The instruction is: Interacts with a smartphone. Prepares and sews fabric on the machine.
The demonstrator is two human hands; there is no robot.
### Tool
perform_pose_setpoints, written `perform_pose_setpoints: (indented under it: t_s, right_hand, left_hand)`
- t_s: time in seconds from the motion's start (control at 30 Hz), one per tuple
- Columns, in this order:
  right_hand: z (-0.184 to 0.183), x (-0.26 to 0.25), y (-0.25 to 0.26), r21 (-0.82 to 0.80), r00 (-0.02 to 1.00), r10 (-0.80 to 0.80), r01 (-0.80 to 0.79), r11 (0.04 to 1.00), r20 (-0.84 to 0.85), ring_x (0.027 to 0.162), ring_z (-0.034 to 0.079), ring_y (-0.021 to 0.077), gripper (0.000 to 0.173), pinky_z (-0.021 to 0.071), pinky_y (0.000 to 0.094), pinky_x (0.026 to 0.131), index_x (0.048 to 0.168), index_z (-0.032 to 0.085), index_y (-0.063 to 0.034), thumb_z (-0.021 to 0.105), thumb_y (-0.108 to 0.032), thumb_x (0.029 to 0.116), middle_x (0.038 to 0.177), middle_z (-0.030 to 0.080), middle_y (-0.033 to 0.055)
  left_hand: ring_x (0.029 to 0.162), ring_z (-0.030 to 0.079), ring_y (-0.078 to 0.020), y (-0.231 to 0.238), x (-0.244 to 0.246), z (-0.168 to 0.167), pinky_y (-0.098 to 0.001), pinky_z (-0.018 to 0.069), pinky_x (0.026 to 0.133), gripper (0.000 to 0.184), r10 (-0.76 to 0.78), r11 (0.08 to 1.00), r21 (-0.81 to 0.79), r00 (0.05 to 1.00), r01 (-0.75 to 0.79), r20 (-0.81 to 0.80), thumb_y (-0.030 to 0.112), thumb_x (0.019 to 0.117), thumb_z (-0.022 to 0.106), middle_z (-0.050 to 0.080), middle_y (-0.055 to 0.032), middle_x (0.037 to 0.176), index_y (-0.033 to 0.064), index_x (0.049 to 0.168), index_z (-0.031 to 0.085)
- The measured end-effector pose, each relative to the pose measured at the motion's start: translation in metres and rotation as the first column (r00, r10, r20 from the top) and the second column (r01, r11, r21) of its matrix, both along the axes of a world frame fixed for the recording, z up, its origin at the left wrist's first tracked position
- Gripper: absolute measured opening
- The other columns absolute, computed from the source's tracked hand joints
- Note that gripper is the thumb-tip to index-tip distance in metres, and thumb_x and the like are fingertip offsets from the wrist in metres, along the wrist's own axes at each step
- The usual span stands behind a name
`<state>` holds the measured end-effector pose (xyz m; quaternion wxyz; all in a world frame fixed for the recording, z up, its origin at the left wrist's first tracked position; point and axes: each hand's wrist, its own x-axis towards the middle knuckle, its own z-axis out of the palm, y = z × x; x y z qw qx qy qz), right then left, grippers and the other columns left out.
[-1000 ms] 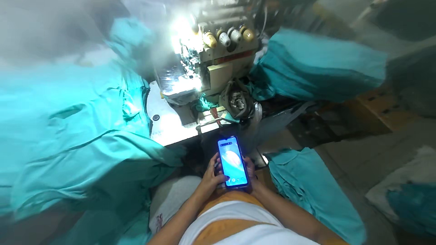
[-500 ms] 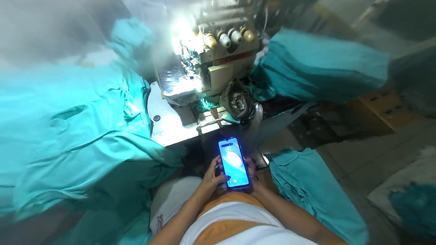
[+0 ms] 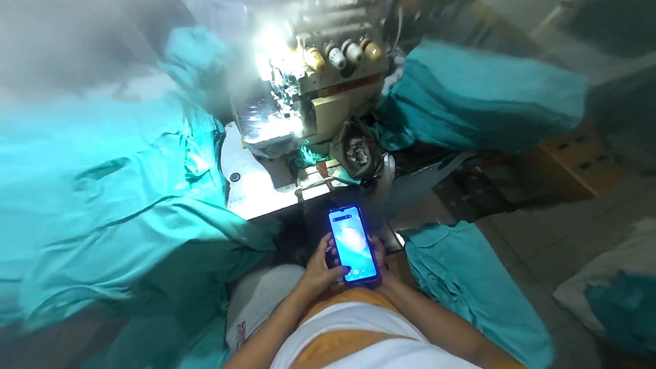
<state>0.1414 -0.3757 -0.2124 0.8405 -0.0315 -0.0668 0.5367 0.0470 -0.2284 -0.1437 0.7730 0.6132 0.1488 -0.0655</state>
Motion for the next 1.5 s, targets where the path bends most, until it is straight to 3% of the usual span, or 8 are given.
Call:
perform_pose_setpoints:
  t_s: [0.23,0.33,0.5,0.67,0.8,1.1,1.5]
  right_hand:
    - [0.0013,-0.0006,0.0000,0.070,1.000,0.023,-0.024,0.997,0.006,0.111,0.069,0.0316,0.061,0.0560,0.0465,0.096,0.133,0.066,-0.0080,0.070,-0.047,0.0870,0.124,0.069,0.0188]
    - [0.0025,-0.0005,0.0000,0.068,1.000,0.004,-0.005,0.998,0.009,0.114,0.069,0.0317,0.059,0.0549,0.0462,0.099,0.131,0.067,-0.0075,0.070,-0.045,0.0870,0.125,0.069,0.0197]
    - [0.0009,-0.0008,-0.0013,0.050,1.000,-0.010,0.009,0.999,0.020,0.109,0.071,0.0328,0.055,0.0583,0.0484,0.093,0.129,0.069,-0.0100,0.070,-0.046,0.0875,0.123,0.070,0.0186]
    - [0.0021,-0.0004,-0.0008,0.062,1.000,-0.023,0.022,0.998,0.017,0.109,0.071,0.0318,0.054,0.0581,0.0465,0.094,0.129,0.069,-0.0094,0.070,-0.044,0.0877,0.123,0.070,0.0185]
    - [-0.0004,-0.0012,-0.0005,0.057,0.998,-0.055,0.055,0.997,-0.004,0.111,0.070,0.0319,0.054,0.0559,0.0466,0.097,0.129,0.068,-0.0075,0.070,-0.042,0.0879,0.122,0.070,0.0200]
    - [0.0031,-0.0011,-0.0006,0.068,1.000,-0.012,0.012,0.998,0.000,0.112,0.070,0.0300,0.057,0.0555,0.0451,0.098,0.129,0.068,-0.0072,0.070,-0.045,0.0869,0.123,0.070,0.0185]
    - [0.0046,-0.0018,-0.0013,0.044,1.000,-0.013,0.013,0.999,-0.007,0.112,0.069,0.0302,0.057,0.0555,0.0455,0.097,0.129,0.068,-0.0068,0.071,-0.044,0.0862,0.122,0.070,0.0187]
  left_hand:
    - [0.106,0.064,-0.0063,0.0001,-0.0013,0.0022,-0.0226,0.0563,0.090,0.096,0.004,1.000,-0.014,1.000,-0.004,0.027,0.006,0.0773,0.074,0.053,-0.0093,0.132,-0.0043,0.155,0.020]
    - [0.111,0.062,-0.0066,0.0011,-0.0005,-0.0004,-0.0235,0.0545,0.093,0.085,0.027,1.000,-0.001,0.997,-0.027,0.074,0.010,0.0835,0.068,0.055,-0.0095,0.134,-0.0048,0.155,0.023]
    - [0.097,0.066,-0.0073,0.0030,0.0049,-0.0027,-0.0239,0.0573,0.078,0.067,0.056,0.997,-0.054,0.994,-0.051,0.095,0.016,0.0949,0.053,0.061,-0.0050,0.123,-0.0005,0.154,0.027]
    - [0.098,0.065,-0.0068,0.0010,0.0065,0.0003,-0.0230,0.0563,0.080,0.074,0.041,0.997,-0.062,0.994,-0.035,0.104,0.015,0.0915,0.061,0.061,-0.0044,0.121,-0.0019,0.154,0.024]
    - [0.111,0.064,-0.0096,0.0001,0.0065,0.0020,-0.0268,0.0556,0.094,0.086,0.027,0.998,-0.057,0.997,-0.023,0.077,0.012,0.0861,0.067,0.057,-0.0092,0.131,-0.0026,0.156,0.019]
    - [0.117,0.062,-0.0107,-0.0003,0.0071,0.0010,-0.0274,0.0536,0.098,0.089,0.022,0.999,-0.043,0.998,-0.019,0.056,0.009,0.0846,0.066,0.053,-0.0126,0.138,-0.0025,0.157,0.017]
    - [0.108,0.064,-0.0062,-0.0025,0.0064,0.0046,-0.0248,0.0549,0.095,0.087,0.013,0.998,-0.066,1.000,-0.011,0.028,0.008,0.0842,0.065,0.058,-0.0061,0.123,-0.0038,0.155,0.017]
